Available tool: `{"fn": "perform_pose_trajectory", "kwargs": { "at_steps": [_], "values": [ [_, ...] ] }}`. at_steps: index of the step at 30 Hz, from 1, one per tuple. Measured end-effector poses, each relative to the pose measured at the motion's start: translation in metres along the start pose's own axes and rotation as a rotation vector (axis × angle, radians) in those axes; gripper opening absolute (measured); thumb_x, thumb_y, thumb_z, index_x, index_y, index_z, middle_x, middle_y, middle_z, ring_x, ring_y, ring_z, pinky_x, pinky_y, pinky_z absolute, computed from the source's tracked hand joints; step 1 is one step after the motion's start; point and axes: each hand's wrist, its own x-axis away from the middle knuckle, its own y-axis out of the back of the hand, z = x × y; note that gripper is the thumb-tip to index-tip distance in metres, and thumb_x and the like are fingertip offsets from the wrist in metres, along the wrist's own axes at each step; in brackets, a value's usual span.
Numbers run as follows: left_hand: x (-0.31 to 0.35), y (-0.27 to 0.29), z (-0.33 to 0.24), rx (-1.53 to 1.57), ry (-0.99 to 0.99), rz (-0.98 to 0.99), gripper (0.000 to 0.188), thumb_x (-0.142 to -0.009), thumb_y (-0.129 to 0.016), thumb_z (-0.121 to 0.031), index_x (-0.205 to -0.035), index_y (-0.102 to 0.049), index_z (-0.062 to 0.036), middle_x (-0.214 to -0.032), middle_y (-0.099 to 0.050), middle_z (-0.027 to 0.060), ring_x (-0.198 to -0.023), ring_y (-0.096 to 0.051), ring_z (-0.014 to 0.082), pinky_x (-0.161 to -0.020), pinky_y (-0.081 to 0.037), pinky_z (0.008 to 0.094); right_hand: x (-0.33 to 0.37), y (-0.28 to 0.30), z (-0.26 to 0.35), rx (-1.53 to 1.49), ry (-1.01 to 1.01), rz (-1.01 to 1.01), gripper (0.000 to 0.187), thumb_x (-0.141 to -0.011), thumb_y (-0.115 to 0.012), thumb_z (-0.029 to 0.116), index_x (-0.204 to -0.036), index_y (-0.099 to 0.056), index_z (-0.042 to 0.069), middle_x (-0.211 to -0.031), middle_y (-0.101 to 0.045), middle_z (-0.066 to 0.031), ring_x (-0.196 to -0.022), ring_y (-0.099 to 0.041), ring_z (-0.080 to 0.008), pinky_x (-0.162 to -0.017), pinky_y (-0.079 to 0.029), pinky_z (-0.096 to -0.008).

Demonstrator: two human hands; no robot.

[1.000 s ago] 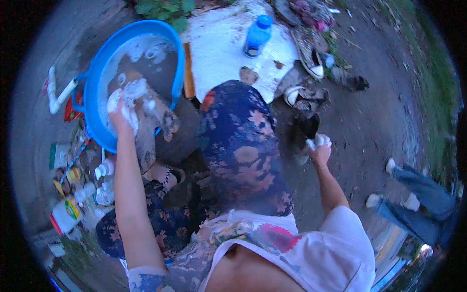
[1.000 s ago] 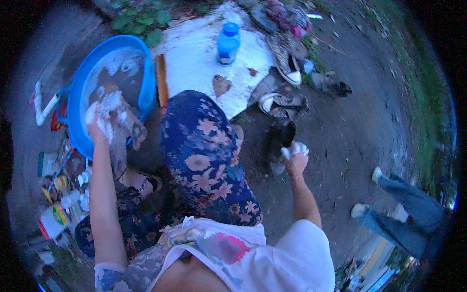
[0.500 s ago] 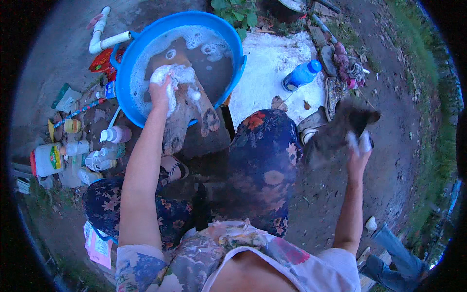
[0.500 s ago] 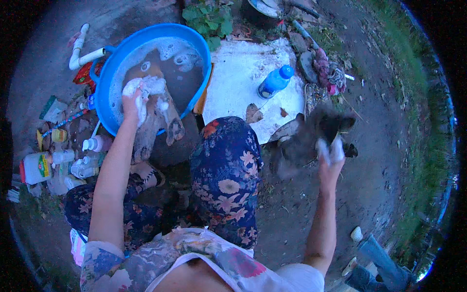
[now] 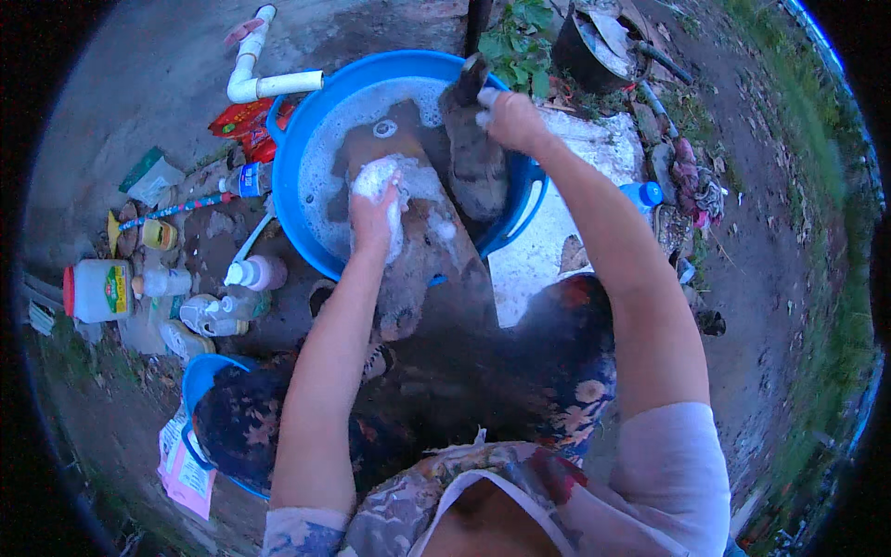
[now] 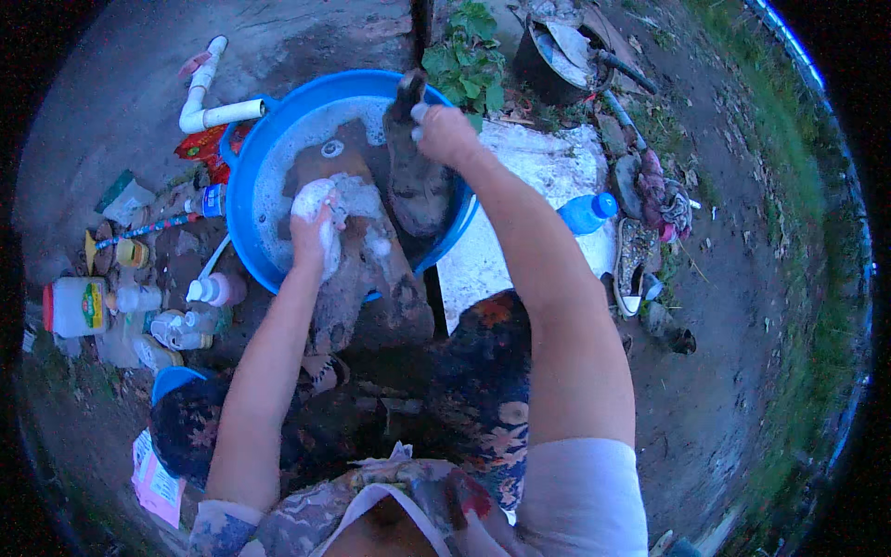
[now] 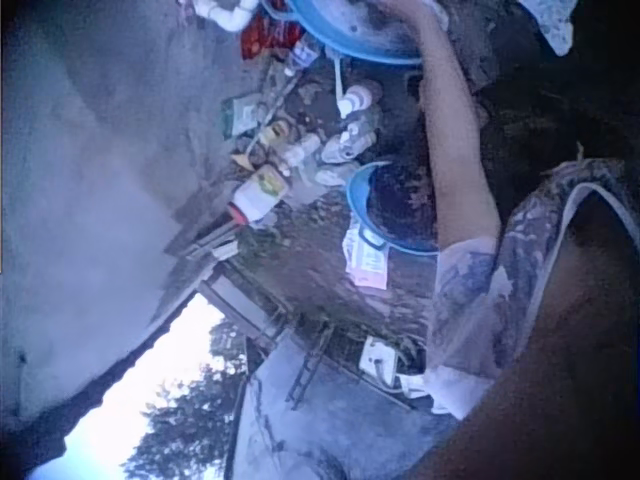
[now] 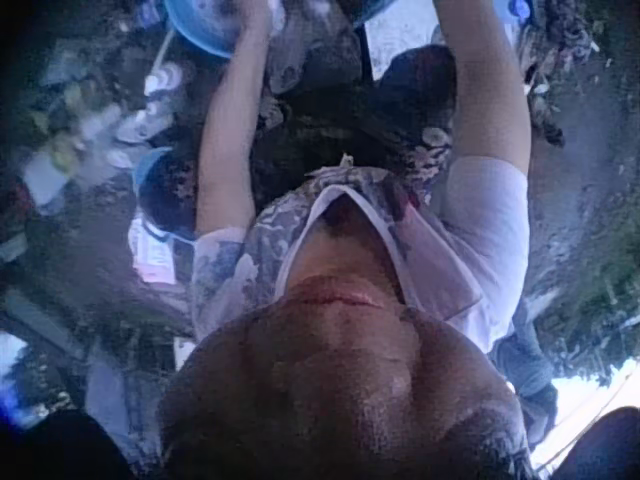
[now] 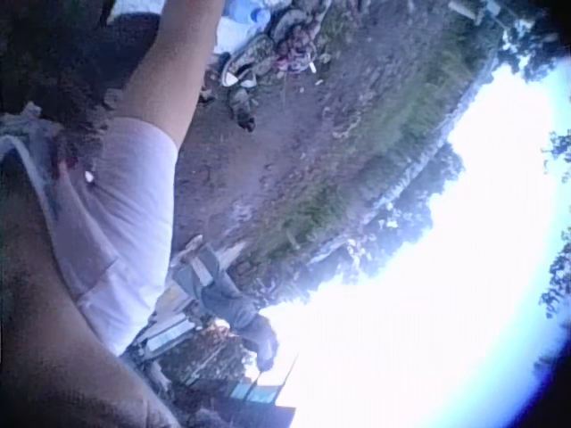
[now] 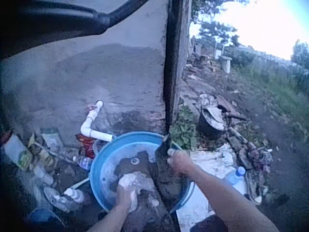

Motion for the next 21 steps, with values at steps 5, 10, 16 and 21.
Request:
{"fn": "perform_pose_trajectory", "kwargs": {
  "at_steps": [5,10,16,21],
  "values": [
    [0.004,0.007,-0.003,-0.136,0.077,-0.034,0.027,-0.078,-0.067,-0.011,-0.099,-0.058,0.0012,-0.077,-0.06,0.0047,-0.054,-0.053,0.0114,-0.045,-0.043,0.0255,0.004,-0.044,0.035,0.064,0.12,0.302,0.057,-0.069,-0.066,0.033,-0.111,-0.053,-0.002,-0.099,-0.057,-0.0264,-0.094,-0.056,-0.0379,-0.08,-0.045,-0.0426],
    [0.01,0.007,-0.017,-0.177,0.122,0.019,0.029,-0.08,-0.063,-0.01,-0.107,-0.056,-0.0006,-0.091,-0.06,0.0055,-0.071,-0.056,0.0122,-0.054,-0.046,0.0253,-0.001,-0.066,0.049,0.272,0.256,0.615,0.049,-0.071,-0.063,0.032,-0.107,-0.056,0.0,-0.109,-0.056,-0.0241,-0.104,-0.053,-0.0334,-0.086,-0.043,-0.0421],
    [0.007,0.011,-0.007,-0.195,0.143,0.033,0.031,-0.082,-0.058,-0.007,-0.113,-0.055,-0.0018,-0.103,-0.06,0.0079,-0.08,-0.057,0.0149,-0.063,-0.049,0.0254,0.001,-0.173,0.037,0.152,0.131,0.49,0.025,-0.08,-0.048,0.016,-0.095,-0.064,0.004,-0.102,-0.061,-0.0158,-0.09,-0.06,-0.0305,-0.078,-0.047,-0.0434],
    [-0.01,0.021,0.011,-0.2,0.037,0.08,0.032,-0.083,-0.056,-0.009,-0.115,-0.054,0.0,-0.104,-0.06,0.0078,-0.079,-0.058,0.0151,-0.059,-0.047,0.0252,-0.03,-0.123,0.044,-0.052,0.101,0.558,0.036,-0.074,-0.061,0.023,-0.107,-0.059,0.008,-0.1,-0.063,-0.011,-0.092,-0.06,-0.0285,-0.077,-0.048,-0.0391]
  ]
}}
